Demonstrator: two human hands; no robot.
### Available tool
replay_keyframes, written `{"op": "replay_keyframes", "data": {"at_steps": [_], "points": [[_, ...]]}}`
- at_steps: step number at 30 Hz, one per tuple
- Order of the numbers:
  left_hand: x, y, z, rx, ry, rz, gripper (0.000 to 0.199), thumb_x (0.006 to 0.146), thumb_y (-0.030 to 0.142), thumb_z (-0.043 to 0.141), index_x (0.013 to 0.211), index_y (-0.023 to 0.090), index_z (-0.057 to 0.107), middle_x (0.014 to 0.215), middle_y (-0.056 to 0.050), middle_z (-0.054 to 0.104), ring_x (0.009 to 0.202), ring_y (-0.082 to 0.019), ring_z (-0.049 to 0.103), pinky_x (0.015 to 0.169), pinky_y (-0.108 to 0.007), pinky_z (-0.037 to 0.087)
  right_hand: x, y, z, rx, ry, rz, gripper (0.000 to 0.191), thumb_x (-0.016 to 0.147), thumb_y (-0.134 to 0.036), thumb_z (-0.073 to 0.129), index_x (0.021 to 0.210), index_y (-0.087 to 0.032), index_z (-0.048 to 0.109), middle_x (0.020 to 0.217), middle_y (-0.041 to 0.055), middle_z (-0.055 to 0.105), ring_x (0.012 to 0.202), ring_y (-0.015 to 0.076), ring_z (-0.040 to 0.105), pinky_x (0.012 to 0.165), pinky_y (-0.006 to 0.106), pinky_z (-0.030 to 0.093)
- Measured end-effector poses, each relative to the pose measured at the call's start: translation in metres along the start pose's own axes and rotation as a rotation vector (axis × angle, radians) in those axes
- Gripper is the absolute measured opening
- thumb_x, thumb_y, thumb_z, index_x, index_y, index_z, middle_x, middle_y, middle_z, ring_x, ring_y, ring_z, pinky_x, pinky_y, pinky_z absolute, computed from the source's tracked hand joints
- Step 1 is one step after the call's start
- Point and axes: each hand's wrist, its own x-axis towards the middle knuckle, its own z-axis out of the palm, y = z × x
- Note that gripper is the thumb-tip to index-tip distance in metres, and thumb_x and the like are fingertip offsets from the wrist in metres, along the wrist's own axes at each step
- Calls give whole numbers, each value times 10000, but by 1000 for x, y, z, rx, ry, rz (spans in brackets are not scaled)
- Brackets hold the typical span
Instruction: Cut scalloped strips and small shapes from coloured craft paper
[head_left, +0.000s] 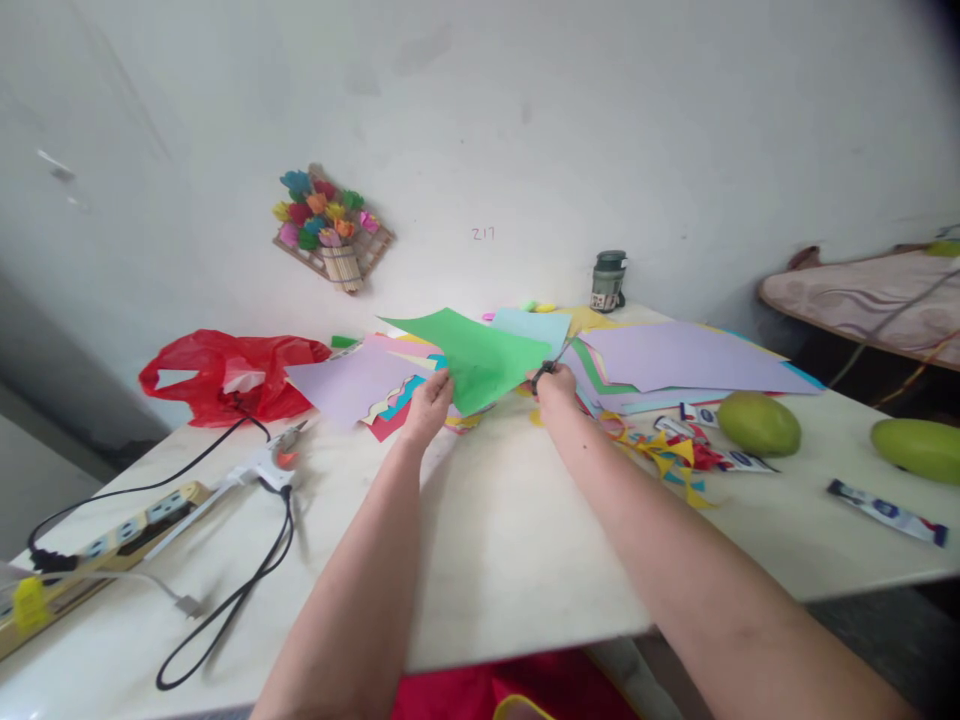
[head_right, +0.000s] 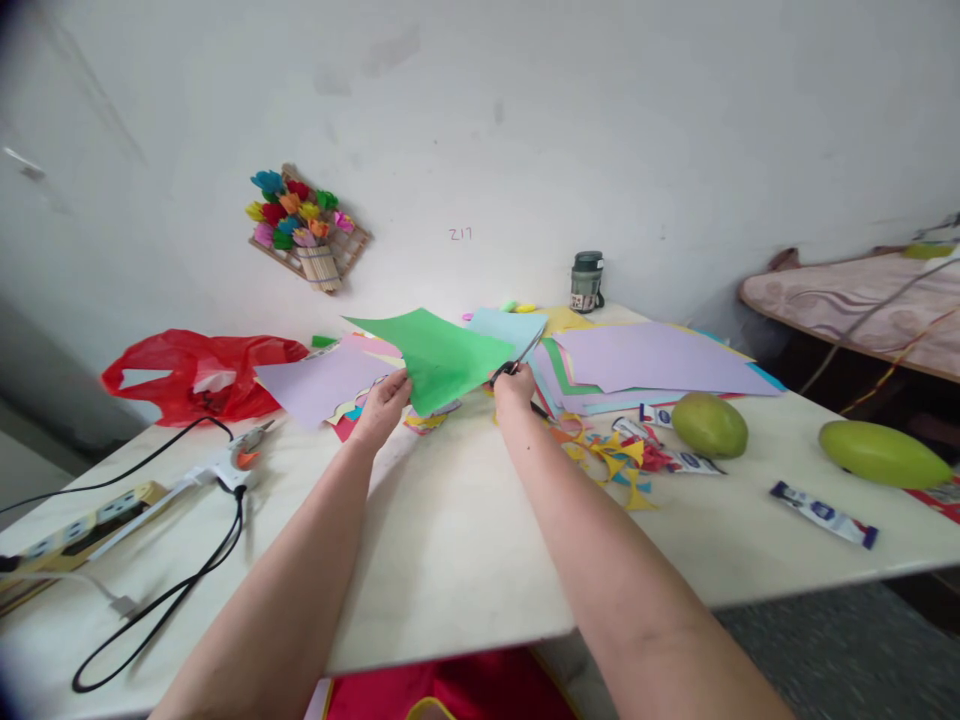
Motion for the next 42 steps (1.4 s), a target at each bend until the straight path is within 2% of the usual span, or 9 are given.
{"op": "replay_keyframes", "data": {"at_steps": [4, 10, 13, 16, 21, 24, 28, 38, 42], "points": [[3, 0, -2, -51, 0, -13, 217, 733, 270, 657, 928, 181, 690, 849, -47, 719, 805, -191, 668, 758, -311, 536, -7, -1, 1, 218, 38, 181, 201, 666, -74, 636, 782, -195, 526, 536, -72, 531, 411, 86, 495, 318, 170, 294], [3, 0, 2, -443, 315, -248, 223, 815, 327, 602, 942, 150, 650, 771, -56, 697, 811, -194, 682, 809, -317, 532, -26, -2, 14, 399, -20, 273, 192, 665, -61, 637, 754, -193, 529, 535, -64, 585, 406, 85, 533, 311, 165, 314], [-6, 6, 11, -738, 144, -265, 604, 843, 674, 428, 1084, 158, 629, 1004, -123, 712, 1056, -272, 643, 929, -411, 498, -33, -1, 20, 446, 11, 289, 204, 648, -53, 659, 735, -192, 538, 520, -76, 582, 390, 79, 522, 305, 167, 320], [-16, 13, 19, -910, 4, -136, 721, 781, 778, 403, 1149, 194, 613, 1171, -126, 676, 1209, -306, 556, 992, -443, 461, -36, -3, 24, 473, 37, 299, 213, 649, -46, 659, 738, -199, 540, 515, -89, 574, 379, 79, 505, 302, 174, 326], [-19, 10, 28, -701, -67, -253, 447, 817, 478, 630, 1136, 166, 612, 1127, -140, 682, 1118, -300, 622, 952, -444, 506, -35, -8, 23, 524, 75, 289, 227, 676, -32, 638, 760, -201, 512, 564, -85, 583, 430, 79, 550, 306, 157, 313], [-15, 3, 30, -480, 59, -339, 362, 777, 232, 694, 1114, 136, 604, 1056, -133, 692, 961, -274, 689, 882, -426, 550, -34, -7, 21, 545, 55, 271, 227, 671, -38, 637, 778, -196, 515, 593, -73, 609, 454, 87, 585, 302, 156, 315], [-9, -2, 20, -415, 177, -245, 323, 754, 113, 651, 1073, 141, 614, 984, -87, 705, 899, -229, 696, 844, -401, 576, -29, -7, 17, 548, 31, 264, 198, 688, -53, 628, 791, -189, 526, 569, -62, 623, 430, 95, 587, 287, 159, 312], [1, 5, -17, -395, 244, -224, 198, 704, 94, 601, 895, 134, 629, 819, -51, 706, 695, -184, 682, 806, -401, 581, -18, -7, -1, 431, -276, 310, 202, 622, -93, 677, 765, -181, 564, 510, -53, 599, 383, 98, 531, 295, 167, 289], [0, 3, -14, -516, 219, -166, 186, 790, 297, 627, 920, 164, 633, 867, -66, 719, 816, -224, 700, 862, -431, 556, -23, -5, 4, 355, -356, 242, 275, 550, -111, 712, 773, -195, 574, 572, -57, 622, 432, 103, 540, 316, 177, 298]]}}
